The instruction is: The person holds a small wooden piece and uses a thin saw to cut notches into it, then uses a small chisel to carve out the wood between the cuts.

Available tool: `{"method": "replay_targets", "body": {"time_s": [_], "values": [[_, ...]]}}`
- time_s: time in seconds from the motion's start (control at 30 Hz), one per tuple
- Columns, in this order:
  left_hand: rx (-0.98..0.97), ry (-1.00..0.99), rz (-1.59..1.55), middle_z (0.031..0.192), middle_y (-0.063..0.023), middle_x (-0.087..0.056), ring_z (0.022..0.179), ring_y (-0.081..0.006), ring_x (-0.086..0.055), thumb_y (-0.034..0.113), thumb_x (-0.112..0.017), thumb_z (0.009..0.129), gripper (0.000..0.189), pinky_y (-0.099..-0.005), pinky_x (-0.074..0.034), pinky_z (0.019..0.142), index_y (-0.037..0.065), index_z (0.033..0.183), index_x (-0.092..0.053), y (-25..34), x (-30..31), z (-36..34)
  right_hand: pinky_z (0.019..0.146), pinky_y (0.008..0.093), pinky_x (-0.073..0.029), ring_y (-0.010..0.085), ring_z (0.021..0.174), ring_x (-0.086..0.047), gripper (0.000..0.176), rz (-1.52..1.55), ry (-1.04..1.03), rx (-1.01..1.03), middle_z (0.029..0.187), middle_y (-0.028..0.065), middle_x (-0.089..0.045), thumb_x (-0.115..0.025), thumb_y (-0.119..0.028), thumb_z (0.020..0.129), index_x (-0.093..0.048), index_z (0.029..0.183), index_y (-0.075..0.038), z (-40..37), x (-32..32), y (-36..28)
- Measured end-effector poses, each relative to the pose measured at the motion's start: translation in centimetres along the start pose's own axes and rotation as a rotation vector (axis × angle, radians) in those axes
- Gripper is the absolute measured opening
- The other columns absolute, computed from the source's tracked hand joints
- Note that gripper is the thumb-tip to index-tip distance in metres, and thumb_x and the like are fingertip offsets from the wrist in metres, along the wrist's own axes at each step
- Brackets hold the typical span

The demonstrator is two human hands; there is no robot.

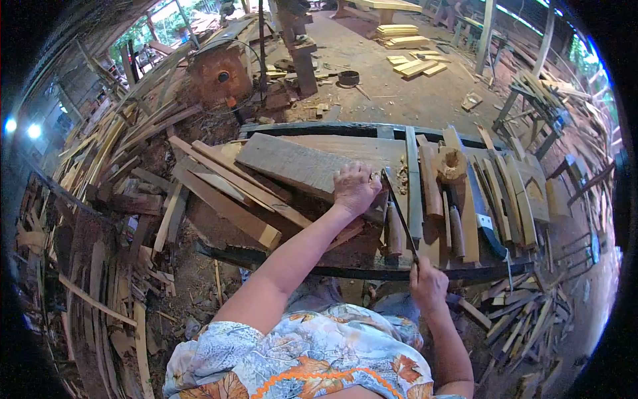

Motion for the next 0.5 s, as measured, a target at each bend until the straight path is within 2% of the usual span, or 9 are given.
{"method": "replay_targets", "body": {"time_s": [0.1, 0.2, 0.33, 0.5], "values": [[-0.035, 0.047, 0.016, 0.095, -0.0105, -0.057, 0.091, -0.0308, -0.054, 0.035, -0.053, 0.080, 0.029, -0.0471, -0.041, 0.078, 0.013, 0.096, -0.061, -0.3, -0.3, 0.0, 0.058, 0.0486, -0.047, 0.0391, 0.066, -0.062, 0.015, 0.006, -0.030, -0.041, 0.067, 0.0191, -0.060, -0.054, -0.019, 0.086, -0.054, 0.095, -0.006, -0.8, 0.5, -0.1], [-0.052, 0.065, 0.017, 0.093, -0.0100, -0.057, 0.093, -0.0313, -0.055, 0.035, -0.053, 0.081, 0.026, -0.0474, -0.041, 0.078, 0.014, 0.094, -0.060, -0.3, -0.3, 0.0, 0.062, 0.0480, -0.050, 0.0379, 0.068, -0.064, 0.014, -0.037, -0.022, 0.005, 0.070, 0.0193, -0.063, -0.053, -0.018, 0.086, -0.055, 0.092, -0.005, 2.8, 1.9, -2.0], [-0.036, 0.021, 0.052, 0.095, -0.0100, -0.057, 0.093, -0.0309, -0.054, 0.037, -0.053, 0.082, 0.027, -0.0473, -0.041, 0.079, 0.014, 0.093, -0.060, 0.1, 0.1, 0.0, 0.068, 0.0469, -0.051, 0.0389, 0.078, -0.065, 0.016, -0.001, 0.001, 0.010, 0.079, 0.0220, -0.065, -0.050, -0.016, 0.084, -0.059, 0.089, -0.004, 11.0, -0.9, -3.1], [-0.020, 0.028, 0.043, 0.094, -0.0103, -0.057, 0.093, -0.0308, -0.054, 0.037, -0.053, 0.082, 0.026, -0.0473, -0.041, 0.079, 0.014, 0.094, -0.059, 0.2, 0.1, -0.2, 0.069, 0.0468, -0.052, 0.0387, 0.079, -0.065, 0.014, -0.005, 0.023, -0.005, 0.079, 0.0208, -0.066, -0.050, -0.015, 0.083, -0.060, 0.087, -0.005, 12.1, -1.9, -3.9]]}}
Point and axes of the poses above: each hand's wrist, its own z-axis towards the middle knuckle, its own x-axis out of the back of the hand, y = z × x, the point moved 5 cm from there along z, towards the middle knuckle
